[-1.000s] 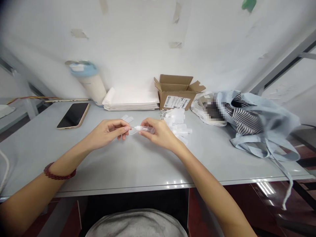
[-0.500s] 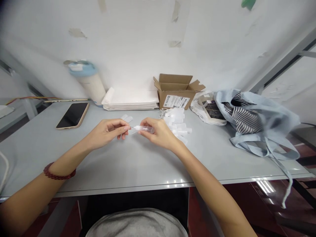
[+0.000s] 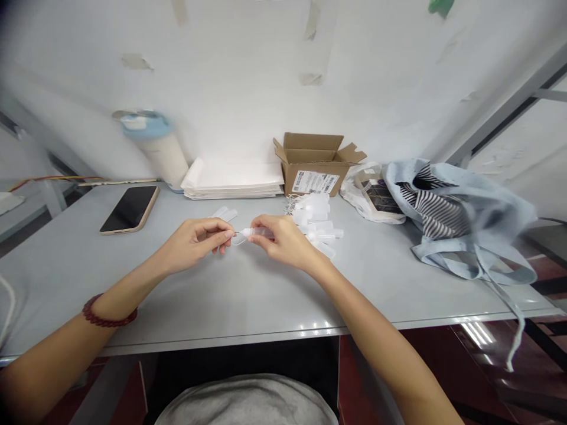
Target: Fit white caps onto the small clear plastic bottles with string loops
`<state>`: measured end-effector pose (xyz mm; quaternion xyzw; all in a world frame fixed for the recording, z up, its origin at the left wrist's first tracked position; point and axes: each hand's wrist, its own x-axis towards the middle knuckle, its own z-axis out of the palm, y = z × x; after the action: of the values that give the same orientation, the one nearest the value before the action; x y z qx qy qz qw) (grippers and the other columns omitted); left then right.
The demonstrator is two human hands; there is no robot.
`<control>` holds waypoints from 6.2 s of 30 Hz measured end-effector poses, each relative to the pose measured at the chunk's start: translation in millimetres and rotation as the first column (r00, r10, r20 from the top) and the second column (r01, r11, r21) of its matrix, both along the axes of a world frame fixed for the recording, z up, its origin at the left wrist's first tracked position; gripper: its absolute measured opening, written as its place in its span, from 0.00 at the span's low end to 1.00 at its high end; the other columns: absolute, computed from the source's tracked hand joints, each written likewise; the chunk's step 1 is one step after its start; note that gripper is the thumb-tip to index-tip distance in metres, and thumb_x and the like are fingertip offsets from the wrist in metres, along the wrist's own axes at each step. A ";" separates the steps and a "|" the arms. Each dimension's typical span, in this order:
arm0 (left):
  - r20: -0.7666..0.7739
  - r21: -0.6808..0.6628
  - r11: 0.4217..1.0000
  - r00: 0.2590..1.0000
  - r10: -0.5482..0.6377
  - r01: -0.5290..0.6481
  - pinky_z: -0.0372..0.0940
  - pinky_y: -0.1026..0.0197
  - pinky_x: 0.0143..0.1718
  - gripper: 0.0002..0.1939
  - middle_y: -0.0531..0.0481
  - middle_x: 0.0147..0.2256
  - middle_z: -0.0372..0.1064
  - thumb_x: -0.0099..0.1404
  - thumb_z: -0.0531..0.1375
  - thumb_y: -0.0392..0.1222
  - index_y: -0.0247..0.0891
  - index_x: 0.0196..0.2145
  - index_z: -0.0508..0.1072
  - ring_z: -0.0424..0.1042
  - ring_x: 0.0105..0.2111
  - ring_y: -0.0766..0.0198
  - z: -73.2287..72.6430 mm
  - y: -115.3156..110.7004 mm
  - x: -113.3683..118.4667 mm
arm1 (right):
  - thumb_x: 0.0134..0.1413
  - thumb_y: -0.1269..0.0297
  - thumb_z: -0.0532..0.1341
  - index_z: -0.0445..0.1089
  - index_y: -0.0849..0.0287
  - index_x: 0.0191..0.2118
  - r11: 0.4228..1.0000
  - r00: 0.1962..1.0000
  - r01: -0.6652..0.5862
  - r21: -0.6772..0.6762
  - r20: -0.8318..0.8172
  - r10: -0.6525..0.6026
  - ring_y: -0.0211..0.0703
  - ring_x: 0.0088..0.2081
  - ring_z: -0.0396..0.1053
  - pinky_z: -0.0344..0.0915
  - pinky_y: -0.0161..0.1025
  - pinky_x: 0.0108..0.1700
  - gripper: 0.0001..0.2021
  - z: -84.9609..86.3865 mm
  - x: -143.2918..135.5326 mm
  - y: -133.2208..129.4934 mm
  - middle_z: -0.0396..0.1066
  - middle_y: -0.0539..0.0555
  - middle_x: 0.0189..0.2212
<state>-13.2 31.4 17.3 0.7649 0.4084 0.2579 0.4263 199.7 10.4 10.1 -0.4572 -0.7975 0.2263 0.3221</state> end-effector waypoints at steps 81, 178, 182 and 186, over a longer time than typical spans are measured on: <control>-0.740 0.377 0.926 0.599 0.307 -0.010 0.46 0.60 0.22 0.17 0.45 0.22 0.65 0.63 0.47 0.43 0.38 0.19 0.63 0.64 0.22 0.59 -15.2 29.8 -20.3 | 0.53 0.59 0.59 0.56 0.59 0.14 0.959 0.782 0.252 -0.128 0.611 -0.124 0.35 0.19 0.56 0.48 0.35 0.24 0.21 10.5 22.1 7.9 0.60 0.50 0.14; 0.134 -0.110 0.984 0.983 -0.126 0.141 0.62 0.64 0.29 0.11 0.54 0.23 0.68 0.64 0.57 0.44 0.36 0.27 0.72 0.66 0.24 0.68 3.0 -8.1 5.0 | 0.53 0.61 0.55 0.56 0.60 0.18 0.841 0.935 -0.345 -0.416 -0.227 0.272 0.30 0.19 0.47 0.44 0.34 0.23 0.16 10.1 5.5 -1.5 0.48 0.44 0.16; 0.121 -0.101 0.985 0.984 -0.131 0.143 0.61 0.65 0.29 0.11 0.54 0.22 0.68 0.65 0.57 0.43 0.36 0.27 0.72 0.66 0.25 0.68 3.2 -9.5 4.4 | 0.53 0.62 0.55 0.56 0.60 0.18 0.830 0.932 -0.354 -0.430 -0.236 0.275 0.29 0.19 0.47 0.44 0.34 0.22 0.15 10.2 4.9 -1.8 0.47 0.43 0.16; 0.112 -0.096 0.986 0.985 -0.129 0.140 0.61 0.65 0.29 0.11 0.54 0.23 0.67 0.65 0.57 0.43 0.36 0.27 0.72 0.66 0.25 0.68 3.2 -10.2 4.7 | 0.53 0.61 0.55 0.57 0.60 0.18 0.835 0.938 -0.336 -0.436 -0.230 0.257 0.30 0.20 0.47 0.45 0.34 0.23 0.16 8.9 3.8 -1.9 0.48 0.43 0.16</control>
<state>-8.5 21.1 20.5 0.7528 0.3456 0.2471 0.5028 203.4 8.5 19.0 -0.3718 -0.7514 0.4958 0.2267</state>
